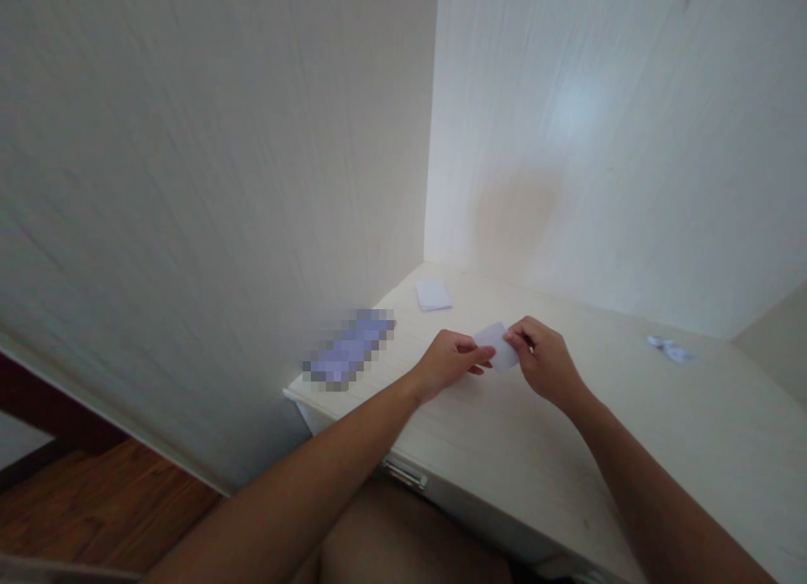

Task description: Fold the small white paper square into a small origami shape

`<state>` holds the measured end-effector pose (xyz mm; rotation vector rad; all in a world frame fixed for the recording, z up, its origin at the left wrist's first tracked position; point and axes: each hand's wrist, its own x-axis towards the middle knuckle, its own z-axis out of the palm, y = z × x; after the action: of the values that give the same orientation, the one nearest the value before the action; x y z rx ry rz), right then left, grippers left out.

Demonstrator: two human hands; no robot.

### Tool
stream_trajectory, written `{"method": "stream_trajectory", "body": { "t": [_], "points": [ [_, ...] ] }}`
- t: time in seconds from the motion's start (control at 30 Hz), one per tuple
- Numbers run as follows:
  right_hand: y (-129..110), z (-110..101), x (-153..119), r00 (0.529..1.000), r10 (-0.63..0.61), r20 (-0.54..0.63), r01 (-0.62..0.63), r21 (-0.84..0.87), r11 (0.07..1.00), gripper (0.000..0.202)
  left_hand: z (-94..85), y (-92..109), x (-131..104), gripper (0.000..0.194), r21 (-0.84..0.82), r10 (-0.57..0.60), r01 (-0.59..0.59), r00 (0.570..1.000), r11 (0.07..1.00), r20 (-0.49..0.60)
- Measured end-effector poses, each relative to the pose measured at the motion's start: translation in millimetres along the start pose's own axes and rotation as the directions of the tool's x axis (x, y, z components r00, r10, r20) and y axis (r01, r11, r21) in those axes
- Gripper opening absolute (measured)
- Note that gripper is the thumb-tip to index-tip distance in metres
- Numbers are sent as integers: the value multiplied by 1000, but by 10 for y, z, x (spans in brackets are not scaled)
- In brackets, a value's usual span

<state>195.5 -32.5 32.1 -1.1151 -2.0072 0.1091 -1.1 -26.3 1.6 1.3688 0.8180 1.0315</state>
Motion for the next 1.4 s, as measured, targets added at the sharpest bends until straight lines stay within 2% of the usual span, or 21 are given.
{"method": "stream_trajectory", "body": {
  "t": [0.27, 0.73, 1.03, 1.13, 1.2, 1.3, 1.33, 1.4],
  "points": [
    [-9, -13, 12, 999, -20, 33, 19, 8, 1000, 20, 26, -31, -7, 34, 14, -39, 39, 999, 999, 8],
    [-28, -16, 8, 998, -33, 60, 32, 5, 999, 18, 74, -33, -40, 35, -37, -86, 88, 994, 995, 65],
    [8, 30, 1, 1000, -23, 20, 23, -5, 1000, 21, 110, -23, -44, 33, -23, -126, 127, 991, 992, 39],
    [38, -38, 14, 999, -27, 38, 28, -6, 1000, 23, 123, -22, -49, 33, -34, -140, 142, 989, 989, 49],
    [96, -151, 25, 1000, 14, -7, -14, -12, 1000, 24, 127, -20, -68, 30, -41, -150, 152, 987, 987, 60],
    [201, -339, 42, 972, 128, -197, -132, -8, 991, 24, 121, -4, -113, 28, -46, -153, 157, 986, 987, 72],
    [222, -376, 47, 965, 140, -223, -146, -9, 989, 25, 118, 7, -127, 28, -49, -150, 153, 986, 987, 71],
    [221, -376, 53, 972, 134, -193, -137, -2, 991, 25, 116, 34, -147, 32, -60, -136, 140, 988, 988, 66]
  ]
}}
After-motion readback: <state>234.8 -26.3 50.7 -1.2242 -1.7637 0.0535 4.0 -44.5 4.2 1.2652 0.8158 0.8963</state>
